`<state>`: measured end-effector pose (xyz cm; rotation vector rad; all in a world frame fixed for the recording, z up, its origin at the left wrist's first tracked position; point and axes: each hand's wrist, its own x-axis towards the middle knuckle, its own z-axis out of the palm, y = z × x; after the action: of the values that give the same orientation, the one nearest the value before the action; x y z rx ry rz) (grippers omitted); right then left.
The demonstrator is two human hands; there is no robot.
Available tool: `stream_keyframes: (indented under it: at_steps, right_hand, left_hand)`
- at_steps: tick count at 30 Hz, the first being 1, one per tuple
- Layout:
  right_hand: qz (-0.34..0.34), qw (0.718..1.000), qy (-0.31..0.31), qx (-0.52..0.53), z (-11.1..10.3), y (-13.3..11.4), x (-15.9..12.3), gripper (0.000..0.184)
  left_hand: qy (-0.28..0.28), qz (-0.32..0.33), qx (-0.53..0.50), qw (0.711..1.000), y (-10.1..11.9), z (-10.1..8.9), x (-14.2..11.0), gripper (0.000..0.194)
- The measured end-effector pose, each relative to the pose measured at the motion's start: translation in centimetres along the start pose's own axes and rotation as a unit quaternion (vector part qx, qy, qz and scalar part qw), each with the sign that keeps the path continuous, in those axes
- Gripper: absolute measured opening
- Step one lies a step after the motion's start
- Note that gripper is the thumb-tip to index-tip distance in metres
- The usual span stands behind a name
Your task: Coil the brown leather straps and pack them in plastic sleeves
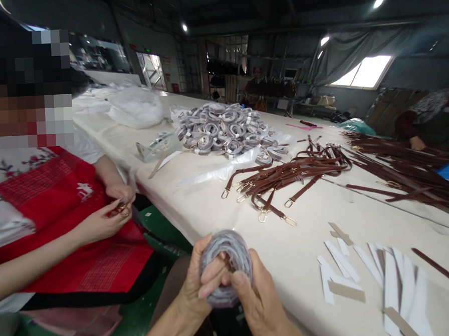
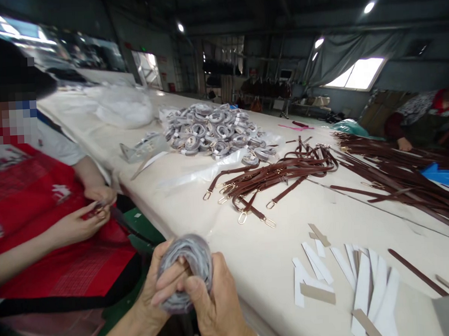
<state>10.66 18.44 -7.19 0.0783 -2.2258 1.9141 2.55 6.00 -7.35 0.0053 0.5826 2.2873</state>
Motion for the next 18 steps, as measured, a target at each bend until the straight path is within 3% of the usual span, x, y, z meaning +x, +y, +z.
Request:
stream_keyframes:
  at_steps: [2, 5, 8, 10, 12, 14, 16, 17, 18]
  right_hand:
    - [0.014, 0.999, 0.014, -0.028, -0.1, 0.6, 0.2, 0.039]
    - [0.007, 0.994, 0.058, -0.093, -0.8, 1.5, 0.7, 0.033]
    - [-0.033, 0.982, 0.071, -0.171, -2.5, 2.3, 1.6, 0.025]
    - [-0.110, 0.940, 0.093, -0.310, -4.1, 2.9, 2.6, 0.020]
    - [-0.208, 0.847, 0.127, -0.473, -5.6, 3.5, 4.1, 0.018]
    - [-0.273, 0.769, 0.139, -0.561, -6.7, 4.3, 5.6, 0.018]
    - [-0.302, 0.745, 0.132, -0.580, -7.3, 5.2, 6.8, 0.020]
    - [-0.309, 0.742, 0.126, -0.582, -7.5, 5.7, 7.1, 0.021]
    - [-0.318, 0.736, 0.117, -0.586, -7.6, 6.2, 7.1, 0.023]
  left_hand:
    - [0.008, 0.009, 0.061, 0.998, -0.7, -0.2, 0.7, 0.056]
    - [-0.041, 0.009, 0.188, 0.981, -0.9, -0.4, 1.7, 0.064]
    - [-0.076, 0.027, 0.273, 0.959, 0.8, 0.2, 2.8, 0.050]
    - [-0.099, 0.069, 0.394, 0.911, 2.8, 1.2, 3.8, 0.036]
    - [-0.128, 0.103, 0.567, 0.807, 4.8, 2.5, 5.0, 0.039]
    - [-0.165, 0.136, 0.716, 0.665, 5.8, 3.6, 6.3, 0.043]
    - [-0.193, 0.187, 0.813, 0.517, 5.5, 4.0, 7.5, 0.039]
    - [-0.200, 0.210, 0.842, 0.456, 4.9, 3.9, 7.9, 0.036]
    - [-0.200, 0.228, 0.859, 0.412, 4.0, 3.4, 8.1, 0.032]
